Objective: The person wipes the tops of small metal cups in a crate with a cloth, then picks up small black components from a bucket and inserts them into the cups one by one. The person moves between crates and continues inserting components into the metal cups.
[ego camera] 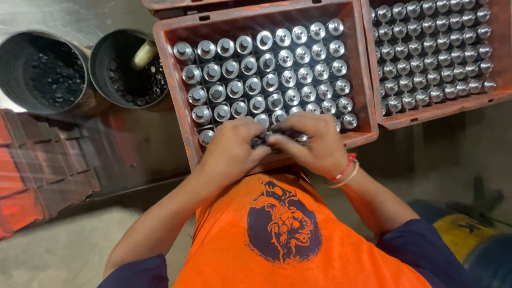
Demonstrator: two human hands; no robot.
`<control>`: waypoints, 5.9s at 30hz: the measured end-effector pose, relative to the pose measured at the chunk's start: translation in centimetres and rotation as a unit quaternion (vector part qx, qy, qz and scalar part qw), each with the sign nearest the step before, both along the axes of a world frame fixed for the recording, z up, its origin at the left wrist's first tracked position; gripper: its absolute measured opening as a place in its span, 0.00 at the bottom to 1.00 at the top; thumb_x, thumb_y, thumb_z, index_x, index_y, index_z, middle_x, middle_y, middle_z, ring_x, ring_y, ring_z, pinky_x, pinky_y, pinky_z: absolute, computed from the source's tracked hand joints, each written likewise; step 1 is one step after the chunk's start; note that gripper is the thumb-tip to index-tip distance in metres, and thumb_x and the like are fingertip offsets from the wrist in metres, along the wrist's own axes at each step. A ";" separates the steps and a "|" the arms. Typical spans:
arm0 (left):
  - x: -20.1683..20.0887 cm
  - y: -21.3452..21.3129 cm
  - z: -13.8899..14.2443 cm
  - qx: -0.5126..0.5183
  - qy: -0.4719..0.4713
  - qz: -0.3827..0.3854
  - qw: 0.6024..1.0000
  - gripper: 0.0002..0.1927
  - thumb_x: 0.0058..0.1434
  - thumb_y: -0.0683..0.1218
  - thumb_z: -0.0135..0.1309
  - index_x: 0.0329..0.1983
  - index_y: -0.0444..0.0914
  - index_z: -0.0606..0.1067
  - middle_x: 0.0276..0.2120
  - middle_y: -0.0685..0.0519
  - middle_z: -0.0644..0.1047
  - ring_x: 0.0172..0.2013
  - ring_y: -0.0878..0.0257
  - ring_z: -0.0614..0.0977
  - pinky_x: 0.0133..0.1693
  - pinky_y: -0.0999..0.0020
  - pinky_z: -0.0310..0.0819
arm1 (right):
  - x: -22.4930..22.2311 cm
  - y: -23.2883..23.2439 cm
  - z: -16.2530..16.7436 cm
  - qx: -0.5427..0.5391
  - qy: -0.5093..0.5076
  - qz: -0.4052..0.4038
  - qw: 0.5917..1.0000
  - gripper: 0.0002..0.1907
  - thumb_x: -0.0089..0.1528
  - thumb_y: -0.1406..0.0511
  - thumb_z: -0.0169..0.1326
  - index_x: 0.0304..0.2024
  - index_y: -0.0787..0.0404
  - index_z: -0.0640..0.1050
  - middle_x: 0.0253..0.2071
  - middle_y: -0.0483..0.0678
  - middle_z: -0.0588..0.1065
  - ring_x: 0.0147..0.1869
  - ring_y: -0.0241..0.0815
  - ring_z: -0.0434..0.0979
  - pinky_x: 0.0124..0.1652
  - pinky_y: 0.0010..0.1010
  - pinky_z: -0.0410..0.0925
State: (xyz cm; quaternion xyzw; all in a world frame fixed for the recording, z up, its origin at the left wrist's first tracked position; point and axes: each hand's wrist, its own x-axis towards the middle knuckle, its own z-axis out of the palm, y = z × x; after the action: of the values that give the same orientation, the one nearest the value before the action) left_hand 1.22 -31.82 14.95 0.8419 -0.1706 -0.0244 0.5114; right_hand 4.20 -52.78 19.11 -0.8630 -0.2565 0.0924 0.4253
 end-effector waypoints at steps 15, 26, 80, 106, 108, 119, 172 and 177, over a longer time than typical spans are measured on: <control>1.0 0.0 -1.8 -0.277 0.276 0.024 0.920 0.11 0.71 0.48 0.50 0.49 0.37 0.77 0.29 0.61 0.73 0.30 0.76 0.73 0.29 0.77 0.67 | 15.0 -2.4 -5.3 -0.167 -0.262 0.008 0.950 0.09 0.58 0.67 0.69 0.41 0.60 0.85 0.39 0.52 0.81 0.42 0.51 0.81 0.44 0.43 0.71; 1.5 0.4 -3.0 -0.335 0.287 0.080 0.894 0.11 0.73 0.49 0.53 0.46 0.36 0.77 0.28 0.59 0.72 0.27 0.75 0.70 0.24 0.80 0.63 | 17.5 -0.8 -8.2 -0.198 -0.231 0.039 0.952 0.03 0.63 0.68 0.65 0.39 0.61 0.85 0.39 0.55 0.79 0.44 0.58 0.79 0.46 0.45 0.71; 8.2 -2.1 -3.2 -0.369 0.371 -0.070 0.849 0.24 0.71 0.64 0.44 0.34 0.41 0.72 0.22 0.62 0.69 0.21 0.76 0.66 0.18 0.80 0.54 | 11.6 -2.2 -2.4 0.201 0.178 0.143 0.953 0.14 0.66 0.67 0.62 0.54 0.61 0.81 0.44 0.44 0.77 0.46 0.32 0.75 0.46 0.23 0.69; 9.1 -2.2 -5.0 -0.361 0.346 0.050 0.865 0.13 0.73 0.53 0.49 0.40 0.39 0.73 0.28 0.61 0.70 0.25 0.76 0.68 0.22 0.82 0.59 | 14.4 -1.4 -5.1 -0.225 -0.196 0.092 0.950 0.10 0.61 0.68 0.63 0.45 0.63 0.84 0.38 0.55 0.78 0.43 0.54 0.79 0.42 0.42 0.72; 9.1 -2.2 -4.9 -0.383 0.336 0.053 0.859 0.13 0.73 0.53 0.48 0.38 0.40 0.73 0.27 0.62 0.70 0.24 0.76 0.68 0.21 0.82 0.59 | 13.9 -1.7 -3.8 -0.128 -0.112 0.079 0.982 0.13 0.61 0.68 0.63 0.48 0.64 0.83 0.40 0.52 0.78 0.43 0.48 0.78 0.41 0.37 0.71; 9.0 -3.4 -5.0 -0.459 0.377 0.018 0.804 0.15 0.73 0.55 0.45 0.44 0.40 0.73 0.32 0.59 0.71 0.28 0.74 0.71 0.25 0.82 0.63 | 12.3 -2.7 -3.4 0.171 0.121 0.053 0.976 0.08 0.65 0.73 0.62 0.47 0.63 0.82 0.43 0.46 0.80 0.45 0.32 0.80 0.46 0.25 0.75; 9.4 -2.8 -6.0 -0.443 0.364 0.070 0.816 0.06 0.70 0.42 0.45 0.49 0.38 0.70 0.35 0.53 0.76 0.30 0.71 0.75 0.23 0.81 0.61 | 12.1 -3.4 -5.0 -0.168 -0.163 0.134 0.963 0.07 0.54 0.70 0.65 0.36 0.61 0.84 0.33 0.51 0.78 0.37 0.55 0.79 0.37 0.42 0.71; 9.0 -2.9 -6.0 -0.377 0.341 0.085 0.857 0.07 0.73 0.47 0.46 0.46 0.38 0.70 0.31 0.56 0.74 0.26 0.73 0.73 0.22 0.80 0.61 | 11.6 -3.1 -6.1 -0.190 -0.173 0.134 0.957 0.03 0.57 0.70 0.63 0.33 0.60 0.83 0.33 0.52 0.77 0.37 0.55 0.79 0.39 0.42 0.72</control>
State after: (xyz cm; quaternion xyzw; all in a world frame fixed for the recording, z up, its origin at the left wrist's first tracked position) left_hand 10.19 -34.73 8.96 0.5342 0.0905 -0.2007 0.8162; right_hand 15.78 -55.84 13.05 -0.8883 -0.4172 0.0455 0.1864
